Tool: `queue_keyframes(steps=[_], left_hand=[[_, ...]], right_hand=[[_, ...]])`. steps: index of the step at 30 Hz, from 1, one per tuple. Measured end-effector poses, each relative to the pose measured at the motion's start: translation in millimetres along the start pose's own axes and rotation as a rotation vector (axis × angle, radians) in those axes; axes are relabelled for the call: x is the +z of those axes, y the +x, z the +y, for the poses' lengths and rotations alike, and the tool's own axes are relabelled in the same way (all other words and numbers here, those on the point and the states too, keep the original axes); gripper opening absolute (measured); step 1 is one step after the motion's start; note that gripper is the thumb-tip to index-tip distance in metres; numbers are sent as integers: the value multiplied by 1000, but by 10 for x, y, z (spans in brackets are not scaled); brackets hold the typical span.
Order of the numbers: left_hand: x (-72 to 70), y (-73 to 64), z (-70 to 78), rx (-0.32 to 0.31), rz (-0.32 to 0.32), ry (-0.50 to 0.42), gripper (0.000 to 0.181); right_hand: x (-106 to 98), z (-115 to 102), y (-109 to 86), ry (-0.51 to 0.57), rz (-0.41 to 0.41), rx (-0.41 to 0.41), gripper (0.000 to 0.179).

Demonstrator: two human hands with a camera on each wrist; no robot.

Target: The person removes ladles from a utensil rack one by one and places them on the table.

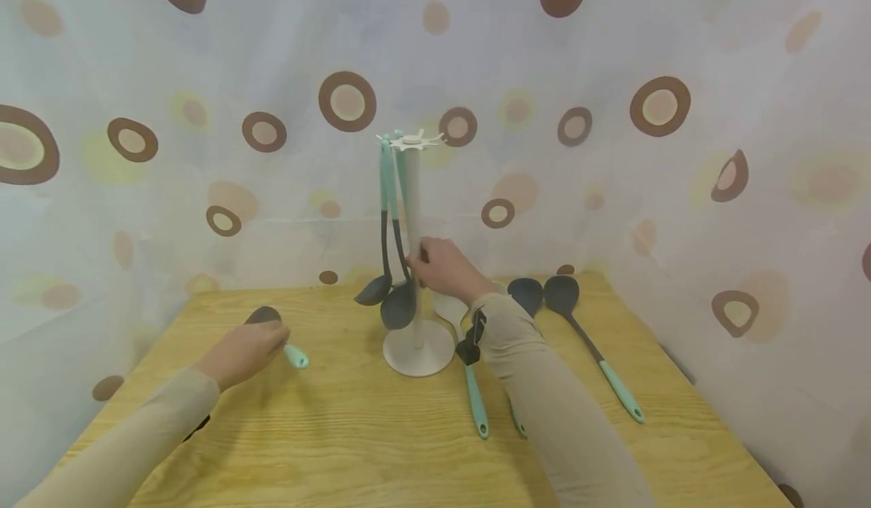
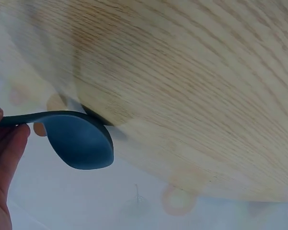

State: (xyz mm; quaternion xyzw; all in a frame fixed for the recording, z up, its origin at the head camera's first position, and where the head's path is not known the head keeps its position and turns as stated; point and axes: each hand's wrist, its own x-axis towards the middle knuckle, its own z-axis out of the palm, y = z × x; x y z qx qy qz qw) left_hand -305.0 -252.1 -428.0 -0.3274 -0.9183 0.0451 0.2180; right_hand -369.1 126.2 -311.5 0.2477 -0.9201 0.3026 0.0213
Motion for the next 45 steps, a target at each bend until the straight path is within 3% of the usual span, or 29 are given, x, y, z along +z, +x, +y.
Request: queue_keyframes(steps=[6,12,16,20,23,28,30,33,39,45], left_hand=[[29,-76,-34,71,-3,118,19],[106,-203,-122,60,-81,198,15],[132,-257,-172,8,-148,182,19],[115,-283,-187,-45,-212,87,23],[91,-279,-182,-103,-264,-5,21],[78,-227,-129,-331,-367,-228,15],[71,-202,-92,-427,-385,-304,20],[51,-164,-27,-522,-395,-372,22],[51,-136,31,-636,-400,-408,17],[23,-157,-2,-677,-376,-409,14]], right_hand=[[16,-9,8,0,4,7,27],[51,-15,20,3,1,-2,27],[39,-23,16,5,10,-13,26],[22,-21,14,9,16,-16,26],[15,-17,12,12,22,-12,26],[17,-5,1,15,20,-1,26],[24,7,-3,16,17,-1,27],[35,24,-5,17,22,-7,27],[43,45,0,23,27,-29,25],[40,38,1,28,20,-15,26]])
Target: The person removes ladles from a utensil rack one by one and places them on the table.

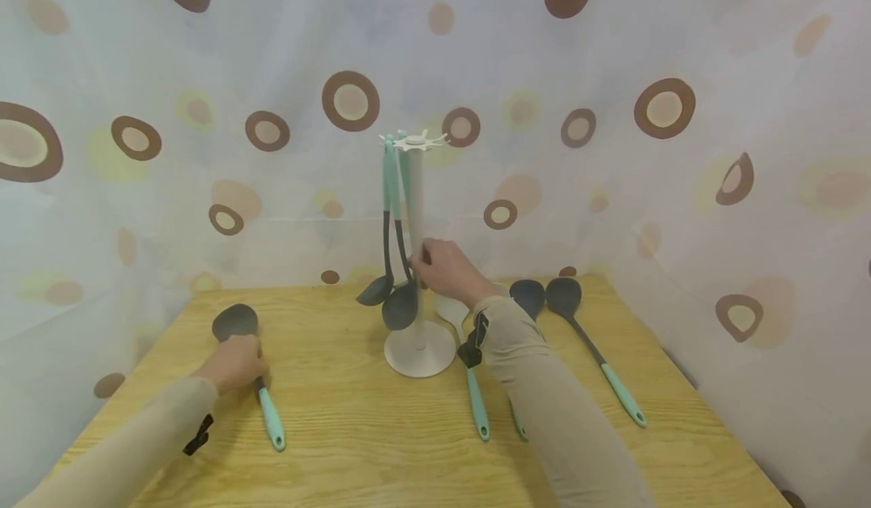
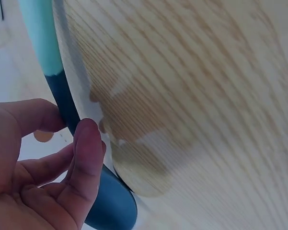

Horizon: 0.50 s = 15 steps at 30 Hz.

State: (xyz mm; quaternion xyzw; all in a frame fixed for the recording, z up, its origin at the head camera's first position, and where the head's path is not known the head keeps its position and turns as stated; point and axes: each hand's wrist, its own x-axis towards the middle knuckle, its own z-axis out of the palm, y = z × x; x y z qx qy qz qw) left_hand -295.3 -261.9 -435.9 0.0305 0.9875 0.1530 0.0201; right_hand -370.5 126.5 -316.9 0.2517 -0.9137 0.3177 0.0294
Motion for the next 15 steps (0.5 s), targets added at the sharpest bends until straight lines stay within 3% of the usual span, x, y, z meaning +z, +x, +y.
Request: queue_keyframes(steps=[5,15], left_hand=[[-43,-20,-67,32,20,18,11],[-82,-13,-281,59,12,98,19]], right_hand=[[6,9,0,-4,-2,10,26],[13,6,2,13,13,-1,24]])
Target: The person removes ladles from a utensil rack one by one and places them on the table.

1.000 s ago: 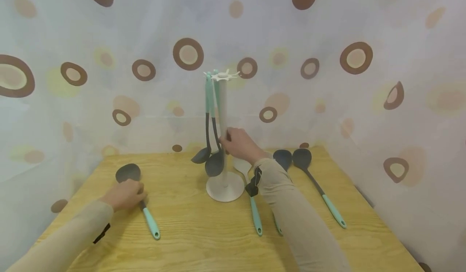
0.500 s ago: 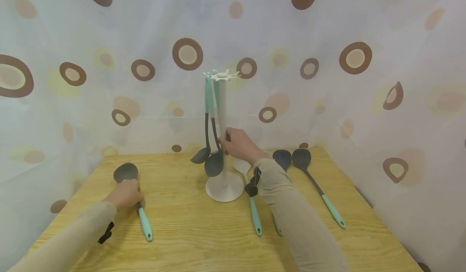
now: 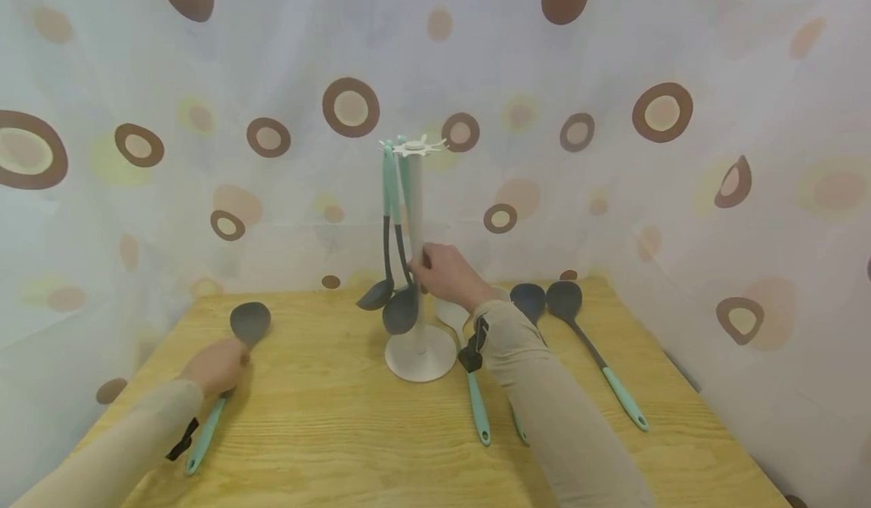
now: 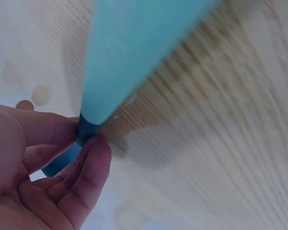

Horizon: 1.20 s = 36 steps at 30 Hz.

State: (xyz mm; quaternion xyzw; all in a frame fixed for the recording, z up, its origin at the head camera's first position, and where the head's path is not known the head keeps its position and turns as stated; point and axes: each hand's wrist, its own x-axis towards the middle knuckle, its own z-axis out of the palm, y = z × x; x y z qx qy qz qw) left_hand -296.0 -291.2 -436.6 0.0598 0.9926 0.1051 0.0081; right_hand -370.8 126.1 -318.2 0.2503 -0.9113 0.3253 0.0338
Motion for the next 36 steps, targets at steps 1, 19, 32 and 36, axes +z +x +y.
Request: queue_keyframes(steps=[1,19,32,36], left_hand=[[2,2,-16,3,4,9,21],[-8,0,-87,15,25,3,15],[9,1,-80,-5,0,35,25],[2,-2,-23,-17,31,63,17]], right_hand=[[2,2,0,4,0,1,24],[-3,-10,-16,23,-9,7,27],[7,-15,-27,31,-21,7,25],[-4,-14,-24,31,-17,7,25]])
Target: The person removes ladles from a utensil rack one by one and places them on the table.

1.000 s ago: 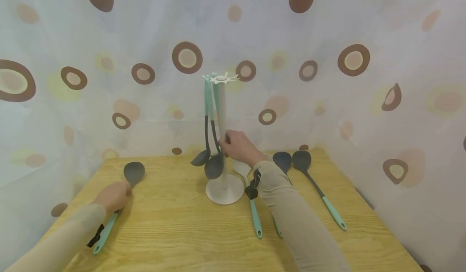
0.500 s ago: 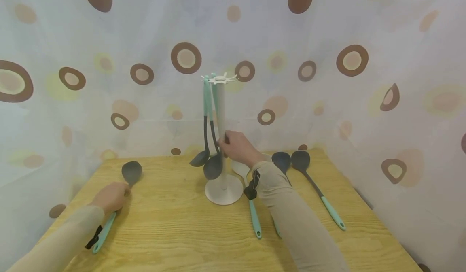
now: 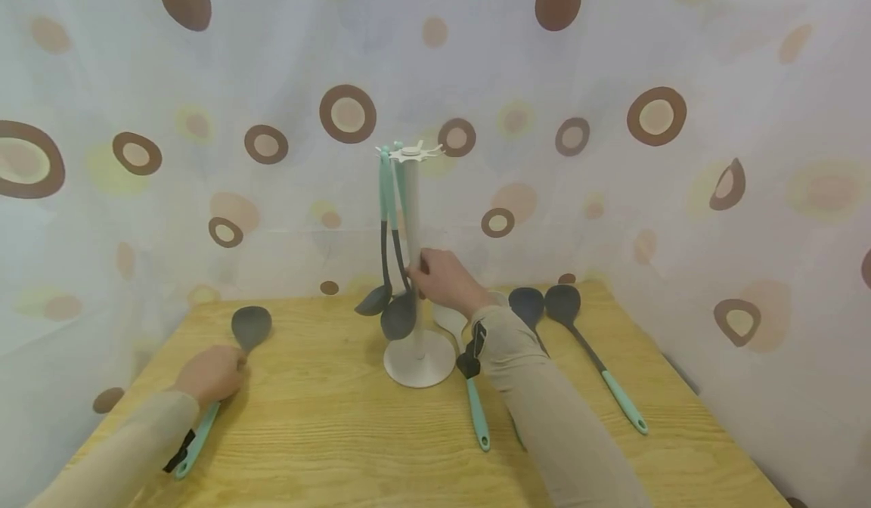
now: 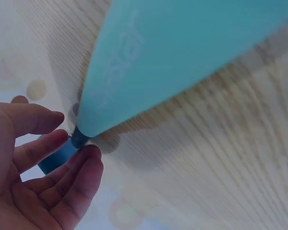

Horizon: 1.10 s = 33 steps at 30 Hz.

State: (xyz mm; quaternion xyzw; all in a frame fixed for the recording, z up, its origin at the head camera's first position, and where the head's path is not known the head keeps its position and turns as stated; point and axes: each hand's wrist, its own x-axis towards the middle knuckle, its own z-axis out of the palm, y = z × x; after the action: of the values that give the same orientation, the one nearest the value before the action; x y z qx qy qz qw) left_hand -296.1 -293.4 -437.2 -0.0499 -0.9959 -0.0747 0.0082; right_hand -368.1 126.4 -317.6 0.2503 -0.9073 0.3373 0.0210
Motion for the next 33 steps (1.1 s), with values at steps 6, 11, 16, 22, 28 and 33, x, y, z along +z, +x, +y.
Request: queue_keyframes(steps=[6,11,16,22,28,33], left_hand=[[-21,-23,182,27,98,66,13],[-119,-3,503,64,144,33,26],[-292,30,932,97,160,-59,28],[-472,115,1485,160,214,-188,30],[-683,203,1952,226,282,-325,32],[-793,300,2246,286,346,-385,34]], right_hand=[[13,5,3,-5,-1,9,26],[12,0,-4,-14,4,2,25],[16,1,2,-22,16,4,25],[9,7,-7,-27,24,9,25],[21,15,1,-32,24,8,25],[39,18,18,-38,40,-17,25]])
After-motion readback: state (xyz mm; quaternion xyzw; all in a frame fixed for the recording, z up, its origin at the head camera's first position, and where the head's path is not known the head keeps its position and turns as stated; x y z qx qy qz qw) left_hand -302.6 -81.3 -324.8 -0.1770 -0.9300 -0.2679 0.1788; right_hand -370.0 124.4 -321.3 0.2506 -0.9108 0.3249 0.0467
